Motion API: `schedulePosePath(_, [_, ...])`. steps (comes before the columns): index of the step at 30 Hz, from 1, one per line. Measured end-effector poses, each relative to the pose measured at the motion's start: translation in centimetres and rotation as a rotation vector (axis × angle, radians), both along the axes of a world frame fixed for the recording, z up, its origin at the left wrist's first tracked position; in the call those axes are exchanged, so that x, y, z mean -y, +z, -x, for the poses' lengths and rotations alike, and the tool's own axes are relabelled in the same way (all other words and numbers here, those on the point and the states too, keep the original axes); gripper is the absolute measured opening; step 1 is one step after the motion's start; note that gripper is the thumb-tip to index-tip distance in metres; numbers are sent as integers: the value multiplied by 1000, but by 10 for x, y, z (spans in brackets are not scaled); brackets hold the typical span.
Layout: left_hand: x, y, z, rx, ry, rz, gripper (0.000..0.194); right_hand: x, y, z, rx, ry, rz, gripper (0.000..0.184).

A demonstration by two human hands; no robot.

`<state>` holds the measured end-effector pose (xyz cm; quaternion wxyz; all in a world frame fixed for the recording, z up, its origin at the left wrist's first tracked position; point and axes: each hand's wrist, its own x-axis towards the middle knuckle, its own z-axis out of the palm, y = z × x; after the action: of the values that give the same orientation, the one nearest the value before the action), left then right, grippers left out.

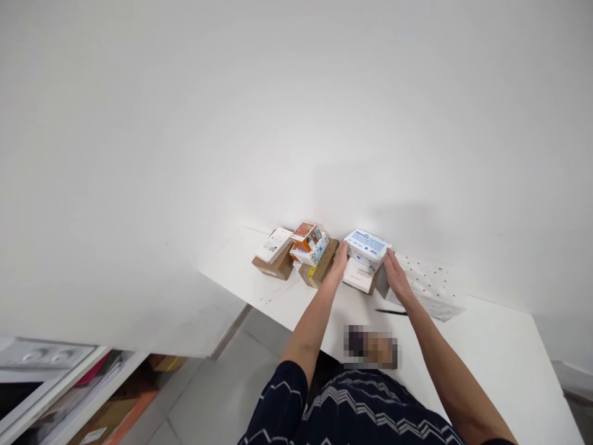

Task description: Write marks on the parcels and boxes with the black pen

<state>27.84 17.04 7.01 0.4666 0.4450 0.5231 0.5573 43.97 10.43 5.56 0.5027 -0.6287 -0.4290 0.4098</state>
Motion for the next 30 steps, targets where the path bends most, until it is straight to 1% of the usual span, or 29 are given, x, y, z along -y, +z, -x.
schedulePosePath(3, [12, 6, -1, -17, -78, 7, 31, 6, -2, 8, -18, 25, -16, 73])
schedulePosePath(6, [36, 10, 6, -30, -115, -38, 36, 23, -2, 7, -79, 9, -58, 70])
schedulePosePath(7, [46, 11, 10, -34, -129, -80, 37, 31, -1, 7, -107, -2, -87, 69])
schedulePosePath(9, [67, 12, 19, -46, -153, -261, 36, 48, 4, 8, -170, -17, -169, 67])
schedulePosePath(11, [89, 12, 29, -42, -144, -403, 31, 66, 9, 11, -230, -16, -252, 68])
schedulePosePath(13, [110, 13, 38, -8, -135, -494, 27, 81, 16, 16, -291, -2, -300, 70])
schedulePosePath(14, [121, 13, 42, -2, -133, -520, 26, 87, 18, 19, -326, 10, -299, 70])
schedulePosePath(16, [140, 17, 50, -37, -128, -555, 24, 97, 24, 25, -423, 47, -243, 68])
schedulePosePath(19, [167, 26, 61, -186, -147, -622, 27, 109, 29, 36, -629, 133, -110, 64])
schedulePosePath(21, [183, 35, 67, -304, -149, -659, 34, 117, 30, 44, -755, 201, -41, 60])
schedulePosePath(23, [195, 42, 72, -393, -115, -684, 44, 123, 29, 54, -857, 275, 31, 59])
schedulePosePath(26, [202, 48, 74, -500, -63, -712, 61, 130, 20, 68, -975, 374, 185, 58])
schedulePosePath(28, [201, 46, 71, -584, -34, -734, 78, 132, 10, 76, -1023, 454, 277, 56])
schedulePosePath(30, [199, 40, 66, -670, 2, -748, 92, 133, 2, 81, -1044, 550, 347, 55])
